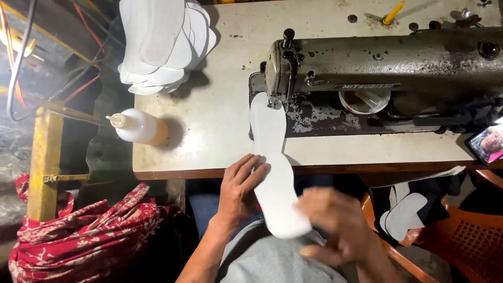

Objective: The person is using an industrial sewing machine to stitch around the edges of white shoe insole components.

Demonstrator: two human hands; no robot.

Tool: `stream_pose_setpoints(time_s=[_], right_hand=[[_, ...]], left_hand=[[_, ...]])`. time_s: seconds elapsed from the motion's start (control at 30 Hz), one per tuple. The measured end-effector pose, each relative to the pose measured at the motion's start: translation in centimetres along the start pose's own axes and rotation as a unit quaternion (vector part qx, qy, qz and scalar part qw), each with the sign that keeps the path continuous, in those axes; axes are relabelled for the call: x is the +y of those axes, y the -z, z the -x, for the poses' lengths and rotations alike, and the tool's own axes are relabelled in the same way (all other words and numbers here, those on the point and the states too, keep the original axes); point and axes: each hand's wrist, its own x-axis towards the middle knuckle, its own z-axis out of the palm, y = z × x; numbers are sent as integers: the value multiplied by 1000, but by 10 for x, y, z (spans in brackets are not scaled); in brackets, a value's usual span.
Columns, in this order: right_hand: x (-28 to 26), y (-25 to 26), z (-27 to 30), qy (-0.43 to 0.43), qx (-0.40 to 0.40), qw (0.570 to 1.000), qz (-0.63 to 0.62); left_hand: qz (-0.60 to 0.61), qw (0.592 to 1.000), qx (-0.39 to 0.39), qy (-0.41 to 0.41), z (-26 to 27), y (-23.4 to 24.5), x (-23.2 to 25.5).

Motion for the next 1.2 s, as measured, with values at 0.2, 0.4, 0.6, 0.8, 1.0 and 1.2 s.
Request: stream_pose_setpoints(time_s=[0.2, 0.4, 0.6, 0.8, 1.0, 1.2], right_hand=[[59, -36, 9, -133, 70, 987, -54], [78, -75, 12, -103, -14, 983, 154], [89, -79, 8, -121, -37, 984, 124], [92, -83, 11, -130, -55, 979, 147], [93, -74, 3, -106, -63, 980, 154], [98, -69, -3, -98, -77, 979, 164]], left_hand=[[75, 993, 23, 93, 4, 0, -7], [99, 988, 21, 119, 5, 5, -9], [110, 988, 8, 107, -5, 16, -1], [82, 995, -17, 63, -19, 28, 12], [107, 990, -89, 30, -2, 21, -9], [102, 992, -71, -4, -7, 24, -4]])
